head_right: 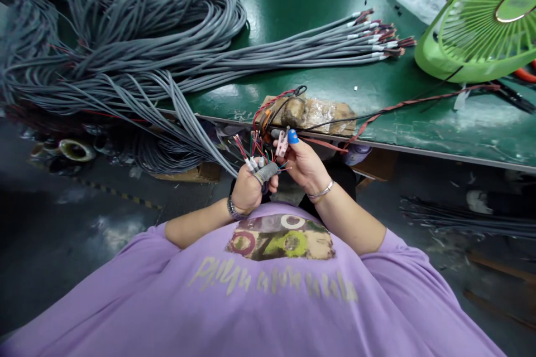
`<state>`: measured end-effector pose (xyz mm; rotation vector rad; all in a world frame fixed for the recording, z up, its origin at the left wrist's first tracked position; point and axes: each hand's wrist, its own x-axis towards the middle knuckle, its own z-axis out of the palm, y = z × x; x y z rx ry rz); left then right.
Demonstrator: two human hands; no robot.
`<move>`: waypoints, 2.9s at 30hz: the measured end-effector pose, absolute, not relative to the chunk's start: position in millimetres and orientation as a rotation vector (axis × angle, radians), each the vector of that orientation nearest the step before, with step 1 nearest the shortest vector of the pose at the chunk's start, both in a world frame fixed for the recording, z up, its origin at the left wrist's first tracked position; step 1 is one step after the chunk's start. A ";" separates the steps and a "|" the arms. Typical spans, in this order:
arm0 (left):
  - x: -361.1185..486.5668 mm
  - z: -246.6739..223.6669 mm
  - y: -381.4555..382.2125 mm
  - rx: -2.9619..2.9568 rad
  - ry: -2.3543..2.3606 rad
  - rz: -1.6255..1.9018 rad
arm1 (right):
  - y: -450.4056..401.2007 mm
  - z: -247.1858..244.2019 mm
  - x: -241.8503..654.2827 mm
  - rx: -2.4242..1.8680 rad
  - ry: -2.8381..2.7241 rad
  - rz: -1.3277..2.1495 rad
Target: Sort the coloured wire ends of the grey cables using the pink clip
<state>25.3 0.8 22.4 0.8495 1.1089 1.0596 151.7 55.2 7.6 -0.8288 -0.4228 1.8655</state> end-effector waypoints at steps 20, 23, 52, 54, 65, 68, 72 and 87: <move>6.7 14.2 -8.9 1.016 1.082 0.839 | 38.6 9.3 182.1 -0.967 -1.094 2.017; 6.7 15.7 -7.6 1.024 1.065 0.738 | 36.1 10.3 180.7 -0.945 -1.196 1.963; 3.8 8.1 -0.8 0.793 1.093 1.075 | 25.8 0.9 154.5 -0.972 -0.930 1.689; 3.6 9.2 -0.5 0.778 1.102 1.074 | 25.1 -1.8 156.7 -0.956 -0.912 1.711; 4.1 9.9 -1.2 0.731 1.113 1.067 | 21.4 -9.1 158.9 -0.947 -0.825 1.781; 3.3 9.7 -1.7 0.742 1.118 1.064 | 20.9 -8.0 159.9 -0.934 -0.835 1.810; 3.7 10.2 -2.3 0.752 1.115 1.063 | 22.9 -8.3 161.6 -0.915 -0.875 1.825; 3.8 1.7 -6.0 0.867 1.159 1.033 | 19.8 9.1 150.8 -1.012 -1.097 1.707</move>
